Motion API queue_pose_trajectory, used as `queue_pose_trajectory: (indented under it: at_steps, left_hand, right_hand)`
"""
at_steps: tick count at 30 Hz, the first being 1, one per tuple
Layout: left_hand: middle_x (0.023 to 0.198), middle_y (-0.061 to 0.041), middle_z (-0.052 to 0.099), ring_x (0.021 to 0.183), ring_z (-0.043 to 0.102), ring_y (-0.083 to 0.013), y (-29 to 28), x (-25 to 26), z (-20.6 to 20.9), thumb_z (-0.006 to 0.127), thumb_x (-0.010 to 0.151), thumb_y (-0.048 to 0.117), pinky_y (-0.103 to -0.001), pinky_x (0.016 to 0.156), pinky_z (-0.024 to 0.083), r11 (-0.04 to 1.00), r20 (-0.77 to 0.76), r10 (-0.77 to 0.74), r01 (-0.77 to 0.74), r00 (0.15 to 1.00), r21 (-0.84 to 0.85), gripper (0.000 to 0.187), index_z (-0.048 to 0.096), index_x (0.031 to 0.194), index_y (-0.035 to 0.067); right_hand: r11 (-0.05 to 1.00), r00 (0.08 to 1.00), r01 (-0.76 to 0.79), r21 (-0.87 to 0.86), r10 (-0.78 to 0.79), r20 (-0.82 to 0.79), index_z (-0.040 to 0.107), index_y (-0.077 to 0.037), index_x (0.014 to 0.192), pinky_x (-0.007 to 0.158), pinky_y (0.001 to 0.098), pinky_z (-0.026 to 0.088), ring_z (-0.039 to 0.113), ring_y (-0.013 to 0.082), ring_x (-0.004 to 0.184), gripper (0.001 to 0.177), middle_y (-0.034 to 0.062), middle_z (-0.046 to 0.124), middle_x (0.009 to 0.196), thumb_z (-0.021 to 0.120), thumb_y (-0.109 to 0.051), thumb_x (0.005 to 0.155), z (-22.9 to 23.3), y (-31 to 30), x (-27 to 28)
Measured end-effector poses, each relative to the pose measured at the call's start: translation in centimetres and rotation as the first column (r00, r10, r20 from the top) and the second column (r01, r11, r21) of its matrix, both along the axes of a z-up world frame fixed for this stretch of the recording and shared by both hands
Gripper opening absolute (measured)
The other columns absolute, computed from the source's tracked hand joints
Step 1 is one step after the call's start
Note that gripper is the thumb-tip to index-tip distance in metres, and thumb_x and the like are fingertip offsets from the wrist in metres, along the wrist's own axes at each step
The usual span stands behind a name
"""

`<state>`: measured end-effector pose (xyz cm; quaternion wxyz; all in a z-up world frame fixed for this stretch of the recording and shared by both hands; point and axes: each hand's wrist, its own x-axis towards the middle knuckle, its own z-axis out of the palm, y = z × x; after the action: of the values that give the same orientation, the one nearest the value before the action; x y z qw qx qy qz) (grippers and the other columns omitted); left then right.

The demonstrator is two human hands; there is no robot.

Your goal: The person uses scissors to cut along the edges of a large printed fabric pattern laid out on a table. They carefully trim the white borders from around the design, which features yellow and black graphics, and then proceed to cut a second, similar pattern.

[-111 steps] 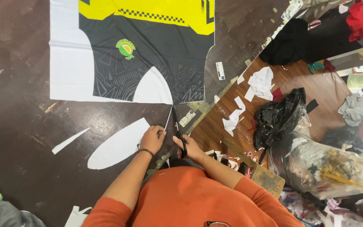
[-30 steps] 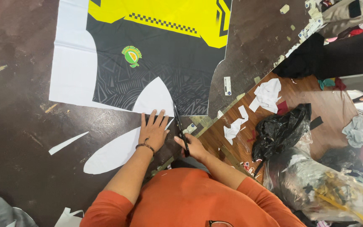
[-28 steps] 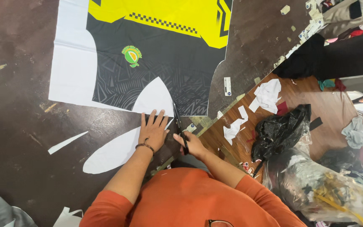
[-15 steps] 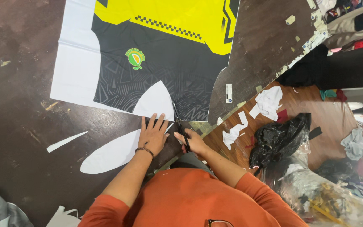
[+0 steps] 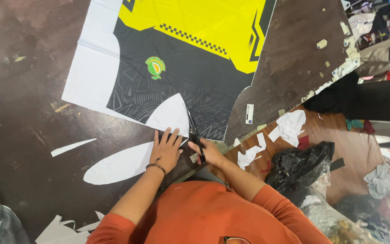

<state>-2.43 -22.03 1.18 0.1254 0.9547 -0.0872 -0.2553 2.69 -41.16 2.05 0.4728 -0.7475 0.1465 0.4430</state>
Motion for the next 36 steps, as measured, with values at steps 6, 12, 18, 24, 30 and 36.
queue_pose_trajectory:
  at_steps: [6, 12, 18, 24, 30, 36]
  left_hand:
    - [0.164, -0.002, 0.03, 0.155, 0.018, -0.0291, -0.3, 0.2, 0.3, 0.047, 0.105, 0.042, -0.064, 0.127, 0.008, 0.999, -0.047, 0.033, -0.034, 0.998, -0.019, 0.049, 0.041, 0.15, 0.022]
    - [0.164, -0.001, 0.03, 0.155, 0.018, -0.0288, -0.8, 0.1, -0.3, 0.049, 0.104, 0.041, -0.064, 0.127, 0.008, 0.997, -0.028, 0.071, -0.072, 0.997, -0.021, 0.049, 0.042, 0.149, 0.022]
    - [0.162, -0.002, 0.034, 0.154, 0.021, -0.029, -1.1, -0.1, -0.6, 0.05, 0.104, 0.041, -0.063, 0.126, 0.01, 0.995, 0.007, 0.102, -0.102, 0.995, -0.02, 0.047, 0.045, 0.146, 0.02]
    - [0.162, -0.003, 0.034, 0.154, 0.021, -0.03, -1.7, 0.0, -0.8, 0.05, 0.104, 0.041, -0.065, 0.126, 0.01, 0.99, -0.003, 0.135, -0.135, 0.991, -0.028, 0.048, 0.045, 0.146, 0.019]
    - [0.159, -0.003, 0.037, 0.153, 0.023, -0.0297, -2.5, 0.2, -0.4, 0.052, 0.103, 0.04, -0.064, 0.126, 0.012, 0.982, 0.004, 0.189, -0.189, 0.982, -0.019, 0.045, 0.048, 0.143, 0.019]
    - [0.152, -0.003, 0.045, 0.15, 0.03, -0.0277, -3.4, 0.4, -1.9, 0.055, 0.101, 0.044, -0.063, 0.126, 0.015, 0.97, 0.088, 0.242, -0.241, 0.966, -0.015, 0.04, 0.054, 0.13, 0.016]
  right_hand:
    - [0.999, 0.999, -0.04, -0.007, 0.04, -0.001, 0.063, -0.005, 0.088, 0.042, 0.0259, 0.05, 0.067, 0.0232, 0.045, 0.052, 0.0184, 0.064, 0.056, 0.078, -0.055, 0.086, -1.2, -0.5, 0.9]
    - [0.998, 0.998, -0.068, -0.004, 0.068, 0.001, 0.063, -0.006, 0.087, 0.041, 0.026, 0.049, 0.066, 0.0231, 0.043, 0.049, 0.0181, 0.063, 0.055, 0.079, -0.053, 0.086, 0.4, -0.1, 2.8]
    - [0.986, 0.987, -0.162, -0.039, 0.163, 0.009, 0.064, -0.009, 0.085, 0.044, 0.0241, 0.05, 0.068, 0.021, 0.046, 0.052, 0.0145, 0.066, 0.057, 0.077, -0.059, 0.085, -1.7, -0.7, 3.9]
    - [0.98, 0.981, -0.194, -0.05, 0.195, 0.009, 0.063, -0.009, 0.083, 0.044, 0.0233, 0.051, 0.068, 0.02, 0.045, 0.05, 0.0126, 0.065, 0.054, 0.076, -0.057, 0.086, -1.0, -0.8, 5.1]
    - [0.979, 0.979, -0.201, -0.027, 0.201, -0.016, 0.062, -0.008, 0.085, 0.043, 0.0239, 0.052, 0.067, 0.0214, 0.045, 0.05, 0.0149, 0.065, 0.055, 0.077, -0.055, 0.085, 1.3, 0.0, 6.4]
    - [0.97, 0.97, -0.241, -0.015, 0.241, -0.007, 0.064, -0.008, 0.084, 0.04, 0.0244, 0.052, 0.066, 0.0208, 0.042, 0.048, 0.0153, 0.064, 0.054, 0.079, -0.053, 0.085, -0.6, -1.3, 7.2]
